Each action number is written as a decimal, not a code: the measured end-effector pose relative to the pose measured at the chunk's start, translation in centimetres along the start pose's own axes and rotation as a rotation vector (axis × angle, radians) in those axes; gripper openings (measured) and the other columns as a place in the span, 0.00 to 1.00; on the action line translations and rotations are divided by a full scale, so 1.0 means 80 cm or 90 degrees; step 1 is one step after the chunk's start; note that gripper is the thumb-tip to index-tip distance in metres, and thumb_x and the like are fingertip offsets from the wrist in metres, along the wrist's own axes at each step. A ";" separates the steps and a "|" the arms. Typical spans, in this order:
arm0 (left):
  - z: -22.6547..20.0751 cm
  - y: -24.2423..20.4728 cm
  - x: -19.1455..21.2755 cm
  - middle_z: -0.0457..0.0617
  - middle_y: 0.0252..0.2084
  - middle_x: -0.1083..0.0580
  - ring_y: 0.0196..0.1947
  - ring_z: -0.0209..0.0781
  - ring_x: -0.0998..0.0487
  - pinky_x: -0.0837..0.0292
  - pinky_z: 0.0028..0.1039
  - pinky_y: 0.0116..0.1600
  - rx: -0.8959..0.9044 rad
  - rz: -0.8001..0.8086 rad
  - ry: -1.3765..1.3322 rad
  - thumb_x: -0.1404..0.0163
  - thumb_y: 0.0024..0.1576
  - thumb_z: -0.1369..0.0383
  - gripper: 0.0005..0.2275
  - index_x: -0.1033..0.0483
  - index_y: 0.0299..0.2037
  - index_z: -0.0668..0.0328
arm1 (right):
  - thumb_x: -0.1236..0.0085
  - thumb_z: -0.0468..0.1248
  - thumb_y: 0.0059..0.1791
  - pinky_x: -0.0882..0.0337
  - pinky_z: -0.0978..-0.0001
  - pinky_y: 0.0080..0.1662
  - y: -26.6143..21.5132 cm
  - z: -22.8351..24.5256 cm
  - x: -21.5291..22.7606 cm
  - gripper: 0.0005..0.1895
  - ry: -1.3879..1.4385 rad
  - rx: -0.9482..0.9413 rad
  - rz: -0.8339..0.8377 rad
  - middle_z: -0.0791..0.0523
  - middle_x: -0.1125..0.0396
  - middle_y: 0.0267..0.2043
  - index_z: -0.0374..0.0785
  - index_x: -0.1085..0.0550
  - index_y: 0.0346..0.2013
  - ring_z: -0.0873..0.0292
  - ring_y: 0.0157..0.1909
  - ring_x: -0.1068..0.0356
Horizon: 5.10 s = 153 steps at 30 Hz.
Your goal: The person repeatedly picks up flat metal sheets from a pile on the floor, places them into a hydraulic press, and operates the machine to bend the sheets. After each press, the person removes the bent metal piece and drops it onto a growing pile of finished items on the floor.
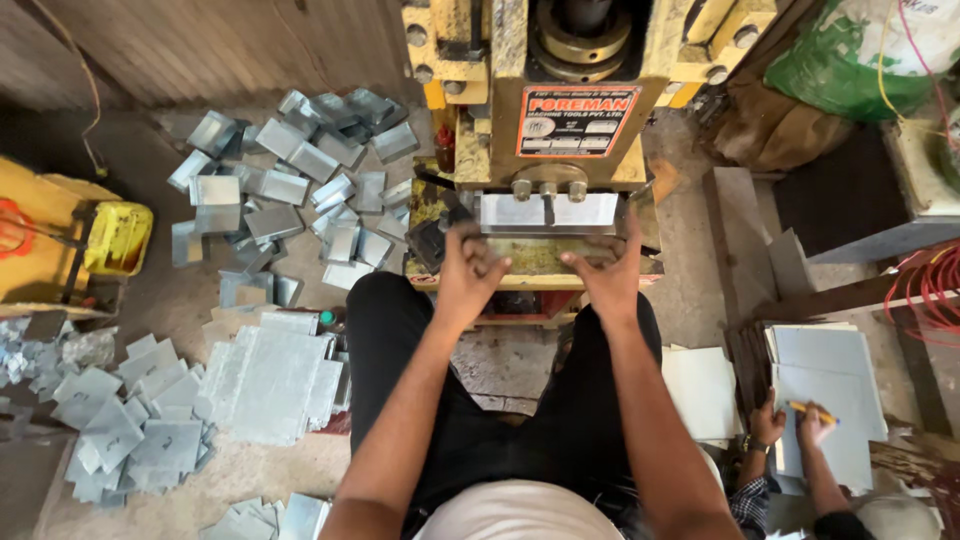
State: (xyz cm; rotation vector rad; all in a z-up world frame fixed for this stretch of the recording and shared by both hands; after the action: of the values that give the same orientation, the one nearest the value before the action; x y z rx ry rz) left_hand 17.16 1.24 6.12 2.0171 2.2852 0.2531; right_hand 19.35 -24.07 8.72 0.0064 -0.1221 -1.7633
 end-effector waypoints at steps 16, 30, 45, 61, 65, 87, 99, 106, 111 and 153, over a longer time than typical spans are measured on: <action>0.061 -0.076 0.029 0.46 0.28 0.29 0.28 0.30 0.31 0.37 0.21 0.33 0.207 0.099 -0.133 0.52 0.69 0.57 0.20 0.28 0.56 0.71 | 0.47 0.41 0.51 0.36 0.64 0.26 -0.051 -0.071 0.030 0.22 0.199 -0.157 -0.062 0.51 0.33 0.34 0.40 0.39 0.57 0.55 0.25 0.35; 0.045 -0.117 0.266 0.54 0.54 0.24 0.46 0.46 0.18 0.20 0.39 0.48 0.262 -0.313 -0.540 0.56 0.61 0.61 0.22 0.44 0.65 0.55 | 0.46 0.42 0.56 0.23 0.56 0.53 -0.162 0.073 -0.174 0.27 0.279 -0.004 0.520 0.41 0.27 0.55 0.28 0.35 0.65 0.50 0.51 0.23; 0.216 -0.199 0.380 0.55 0.71 0.42 0.70 0.59 0.45 0.37 0.54 0.63 0.397 -0.088 0.786 0.45 0.55 0.57 0.18 0.23 0.56 0.41 | 0.47 0.36 0.55 0.26 0.67 0.48 -0.193 0.009 -0.203 0.16 0.175 -0.112 0.530 0.49 0.24 0.46 0.29 0.26 0.55 0.58 0.45 0.24; 0.216 -0.420 0.485 0.77 0.60 0.41 0.56 0.71 0.32 0.33 0.48 0.61 0.546 -0.780 0.336 0.36 0.47 0.64 0.35 0.42 0.62 0.71 | 0.48 0.38 0.56 0.24 0.67 0.46 -0.179 -0.046 -0.182 0.15 0.120 -0.174 0.464 0.51 0.23 0.43 0.31 0.24 0.51 0.59 0.41 0.24; 0.219 -0.445 0.493 0.74 0.59 0.40 0.51 0.66 0.29 0.30 0.47 0.56 0.628 -0.909 0.250 0.35 0.46 0.66 0.34 0.41 0.60 0.68 | 0.48 0.38 0.55 0.25 0.67 0.45 -0.179 -0.047 -0.180 0.15 0.110 -0.174 0.468 0.51 0.23 0.42 0.31 0.24 0.52 0.59 0.41 0.25; -0.001 -0.146 0.235 0.51 0.45 0.20 0.44 0.37 0.19 0.23 0.29 0.53 0.244 -0.294 -0.375 0.50 0.60 0.74 0.09 0.24 0.49 0.69 | 0.49 0.43 0.52 0.24 0.65 0.47 -0.154 -0.022 -0.071 0.28 0.154 -0.207 0.391 0.55 0.28 0.52 0.37 0.38 0.65 0.58 0.45 0.26; 0.034 -0.085 0.000 0.49 0.32 0.21 0.28 0.32 0.24 0.29 0.25 0.35 0.418 0.149 -0.114 0.54 0.65 0.61 0.15 0.23 0.52 0.65 | 0.42 0.39 0.49 0.27 0.62 0.40 -0.126 -0.064 0.041 0.25 0.261 -0.317 0.168 0.50 0.26 0.44 0.30 0.32 0.57 0.57 0.39 0.26; 0.044 -0.093 0.006 0.46 0.19 0.28 0.16 0.32 0.29 0.35 0.24 0.24 0.367 0.187 -0.125 0.55 0.66 0.61 0.13 0.26 0.44 0.66 | 0.44 0.39 0.51 0.28 0.66 0.39 -0.093 -0.076 0.033 0.25 0.278 -0.308 0.186 0.53 0.27 0.45 0.31 0.32 0.60 0.59 0.37 0.28; 0.049 -0.092 -0.001 0.46 0.19 0.30 0.16 0.32 0.32 0.37 0.25 0.24 0.333 0.140 -0.146 0.54 0.66 0.64 0.12 0.26 0.42 0.69 | 0.42 0.34 0.51 0.30 0.72 0.35 -0.078 -0.060 0.043 0.27 0.250 -0.260 0.068 0.58 0.28 0.42 0.36 0.35 0.65 0.66 0.35 0.31; -0.003 -0.097 -0.073 0.60 0.63 0.29 0.61 0.57 0.27 0.27 0.47 0.61 0.227 0.249 -0.582 0.71 0.63 0.37 0.39 0.56 0.77 0.57 | 0.47 0.43 0.50 0.27 0.58 0.56 -0.065 -0.038 0.028 0.22 0.480 -0.210 -0.057 0.52 0.29 0.53 0.35 0.30 0.55 0.53 0.54 0.27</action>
State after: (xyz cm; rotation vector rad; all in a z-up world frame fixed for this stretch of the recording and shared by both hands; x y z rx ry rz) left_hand 10.31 -5.48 4.66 2.0632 1.4225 -0.9196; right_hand 14.06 -25.51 5.41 0.4369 0.7218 -1.7424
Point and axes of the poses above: each hand's wrist, its own y-axis towards the middle knuckle, its own x-axis out of the back of the hand, z = x × y, the point moved 10 cm from there along y, towards the middle knuckle
